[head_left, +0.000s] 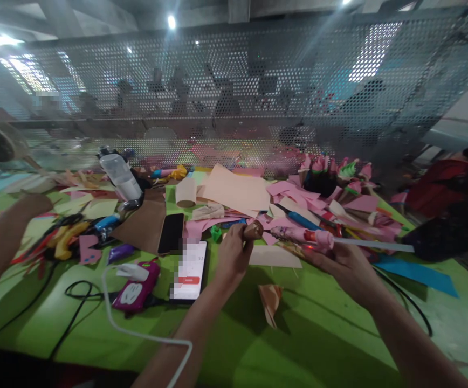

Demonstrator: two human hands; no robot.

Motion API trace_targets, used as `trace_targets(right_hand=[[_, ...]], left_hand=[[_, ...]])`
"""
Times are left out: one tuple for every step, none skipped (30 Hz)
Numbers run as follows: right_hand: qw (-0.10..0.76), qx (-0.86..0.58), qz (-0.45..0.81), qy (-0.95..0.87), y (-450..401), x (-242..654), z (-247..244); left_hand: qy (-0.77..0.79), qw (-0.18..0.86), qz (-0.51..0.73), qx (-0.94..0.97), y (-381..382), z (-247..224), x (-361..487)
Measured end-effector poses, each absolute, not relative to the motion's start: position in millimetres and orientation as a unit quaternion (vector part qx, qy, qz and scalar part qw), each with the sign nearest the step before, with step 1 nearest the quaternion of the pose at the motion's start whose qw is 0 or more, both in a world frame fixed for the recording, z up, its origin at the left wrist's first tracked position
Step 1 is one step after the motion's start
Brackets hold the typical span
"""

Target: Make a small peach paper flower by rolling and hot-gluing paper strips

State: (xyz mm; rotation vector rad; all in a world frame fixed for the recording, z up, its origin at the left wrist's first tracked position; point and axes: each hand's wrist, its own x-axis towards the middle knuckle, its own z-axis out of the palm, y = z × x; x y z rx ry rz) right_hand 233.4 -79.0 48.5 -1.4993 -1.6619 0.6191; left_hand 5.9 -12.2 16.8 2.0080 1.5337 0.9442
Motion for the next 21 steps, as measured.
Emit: trace_targets(right_hand=[[0.414,-0.594,0.266,-0.636,-78,232,51],[0.433,-0.597,0.289,-0.610,-77,232,55],[0.453,-0.602,0.309,-0.581,-76,233,59],[0.462,-0.607,0.325,-0.560,-76,235,64],[0.469,-0.609,0.337,-0.543,-78,238,69],[0.480,-0.602,0.351,-0.533,-81,242,73],[0.483,-0.600,0.358,-0.528,-85,248,76],[0.480,-0.606,0.359,-0.522,-92,255,78],[0.477,-0.618,0.353,-0.516,-100,262,79],[0.470,-0.633,0.348,-0.506,-111,269,79],[0.463,-0.652,0.339,-0.496,-122,276,77],[0.452,-0.670,0.332,-0.486,-134,283,74],[0.437,-0.689,0.328,-0.476,-146,288,70],[0.418,-0.705,0.331,-0.468,-156,294,65],[0.403,-0.717,0.338,-0.457,-165,299,59],[0.395,-0.723,0.349,-0.447,-173,303,53],[0.382,-0.727,0.362,-0.442,-178,307,46],[0.368,-0.732,0.365,-0.442,-181,311,38],[0.357,-0.740,0.356,-0.446,-183,314,32],[0.352,-0.747,0.328,-0.459,-184,317,27],[0.344,-0.755,0.279,-0.483,-185,318,23]], left_hand=[[0.546,0.240,0.356,0.719,-11,15,6],[0.534,0.264,0.372,0.712,-10,14,5],[0.519,0.290,0.389,0.704,-9,13,5],[0.499,0.320,0.406,0.696,-9,13,4],[0.478,0.340,0.426,0.689,-8,13,4],[0.469,0.354,0.442,0.678,-7,14,4],[0.465,0.369,0.453,0.665,-6,15,5],[0.457,0.388,0.468,0.649,-5,17,6],[0.447,0.402,0.487,0.634,-4,19,7],[0.437,0.414,0.497,0.625,-4,21,9],[0.426,0.421,0.506,0.621,-3,24,10],[0.414,0.427,0.510,0.621,-3,26,11],[0.406,0.433,0.513,0.620,-4,27,12],[0.402,0.438,0.516,0.616,-5,29,13],[0.398,0.444,0.513,0.618,-5,30,13],[0.395,0.448,0.511,0.618,-6,30,14],[0.393,0.450,0.512,0.617,-6,30,14],[0.393,0.453,0.516,0.612,-6,30,14],[0.393,0.462,0.517,0.604,-6,30,14],[0.392,0.474,0.519,0.593,-5,29,14],[0.388,0.488,0.517,0.586,-4,28,14]])
